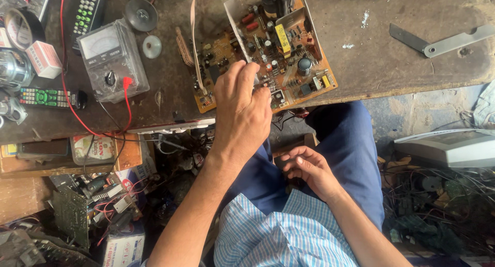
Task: The person solders a small component onto a green circuit board using a soldering iron and solder wire. They then flip the board, remove a small component, and use a screwdriver to adjust parts on the underside of the board.
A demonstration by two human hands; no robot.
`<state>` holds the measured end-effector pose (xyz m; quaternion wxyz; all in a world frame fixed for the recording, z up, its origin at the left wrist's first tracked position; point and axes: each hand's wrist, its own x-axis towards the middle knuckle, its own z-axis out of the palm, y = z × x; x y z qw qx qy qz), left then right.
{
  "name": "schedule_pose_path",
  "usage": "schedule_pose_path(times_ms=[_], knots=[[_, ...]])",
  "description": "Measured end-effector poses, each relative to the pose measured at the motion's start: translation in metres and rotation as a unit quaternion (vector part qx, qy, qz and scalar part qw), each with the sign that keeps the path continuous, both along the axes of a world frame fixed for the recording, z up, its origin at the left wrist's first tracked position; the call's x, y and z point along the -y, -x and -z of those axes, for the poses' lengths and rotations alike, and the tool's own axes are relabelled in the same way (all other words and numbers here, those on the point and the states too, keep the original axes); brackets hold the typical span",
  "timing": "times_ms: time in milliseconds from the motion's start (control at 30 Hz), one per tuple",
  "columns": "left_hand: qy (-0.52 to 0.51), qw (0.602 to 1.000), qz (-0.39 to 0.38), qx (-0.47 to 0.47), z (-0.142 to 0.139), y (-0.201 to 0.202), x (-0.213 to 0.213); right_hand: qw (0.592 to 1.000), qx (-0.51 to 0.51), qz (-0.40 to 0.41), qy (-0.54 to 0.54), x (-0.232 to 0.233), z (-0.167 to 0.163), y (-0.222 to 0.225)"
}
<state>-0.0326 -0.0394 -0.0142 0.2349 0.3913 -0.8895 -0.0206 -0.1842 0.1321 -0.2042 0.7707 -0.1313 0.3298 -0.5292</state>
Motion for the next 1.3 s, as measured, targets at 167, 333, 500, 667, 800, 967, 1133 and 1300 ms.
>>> schedule_pose_path(times_ms=[167,333,500,667,800,967,1133,1300], knots=[[0.02,1.0,0.004,0.01,-0.002,-0.001,-0.002,1.0,0.0,0.003,0.002,0.0,0.001,0.0],[0.036,0.999,0.003,0.019,0.001,-0.002,-0.003,1.0,0.005,0.004,0.005,0.0,0.0,-0.001],[0.052,0.998,0.001,0.022,0.007,-0.003,-0.005,1.0,0.004,0.006,0.006,0.0,0.0,-0.001],[0.06,0.998,-0.004,0.016,0.011,-0.004,-0.006,1.0,0.0,0.007,0.007,0.0,0.0,-0.001],[0.039,0.999,-0.002,0.004,0.009,-0.004,-0.008,1.0,0.002,0.007,0.008,0.0,0.0,-0.001],[0.029,1.0,0.003,0.005,0.005,-0.003,-0.009,1.0,0.003,0.008,0.011,0.0,0.0,-0.001],[0.033,0.999,0.003,0.029,0.003,-0.003,-0.01,1.0,0.001,0.006,0.01,0.0,0.0,-0.001],[0.014,0.999,0.001,0.031,0.0,-0.002,-0.01,1.0,0.005,0.008,0.012,0.0,0.001,-0.001]])
